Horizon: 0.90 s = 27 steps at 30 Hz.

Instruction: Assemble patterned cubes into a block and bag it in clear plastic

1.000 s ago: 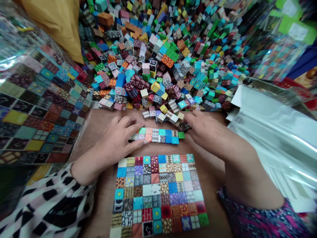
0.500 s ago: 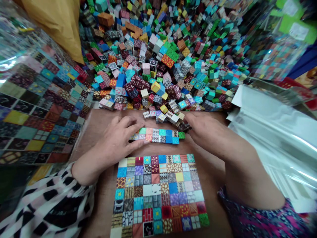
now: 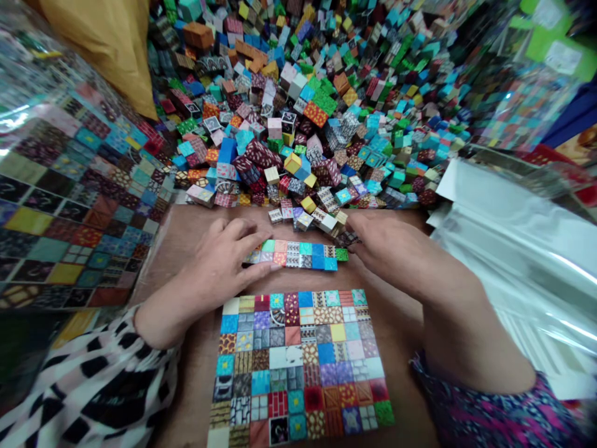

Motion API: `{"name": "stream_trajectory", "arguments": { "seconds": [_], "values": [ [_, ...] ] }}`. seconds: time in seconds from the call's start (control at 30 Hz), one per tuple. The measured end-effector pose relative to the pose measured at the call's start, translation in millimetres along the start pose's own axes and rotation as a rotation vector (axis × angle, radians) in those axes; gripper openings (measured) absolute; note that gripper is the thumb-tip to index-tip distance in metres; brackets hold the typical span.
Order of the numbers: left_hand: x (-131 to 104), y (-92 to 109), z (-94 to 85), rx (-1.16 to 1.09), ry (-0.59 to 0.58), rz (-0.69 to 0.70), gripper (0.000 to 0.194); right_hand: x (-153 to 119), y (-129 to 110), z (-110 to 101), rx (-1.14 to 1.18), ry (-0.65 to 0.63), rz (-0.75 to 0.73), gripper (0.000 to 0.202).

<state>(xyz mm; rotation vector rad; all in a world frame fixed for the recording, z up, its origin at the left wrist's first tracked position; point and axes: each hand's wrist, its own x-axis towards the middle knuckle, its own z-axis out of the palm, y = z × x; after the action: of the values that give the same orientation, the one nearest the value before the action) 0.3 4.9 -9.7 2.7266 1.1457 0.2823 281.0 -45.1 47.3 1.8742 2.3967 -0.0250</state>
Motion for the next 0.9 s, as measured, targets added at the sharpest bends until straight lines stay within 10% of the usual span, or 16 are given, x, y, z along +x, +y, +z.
{"name": "stream_trajectory", "arguments": {
  "seconds": [0.9],
  "values": [
    [0.4, -4.6, 2.1, -0.004, -0.003, 0.025, 0.066, 1.0, -4.6, -3.0, -0.033, -0.055, 0.037, 0.018]
  ]
}}
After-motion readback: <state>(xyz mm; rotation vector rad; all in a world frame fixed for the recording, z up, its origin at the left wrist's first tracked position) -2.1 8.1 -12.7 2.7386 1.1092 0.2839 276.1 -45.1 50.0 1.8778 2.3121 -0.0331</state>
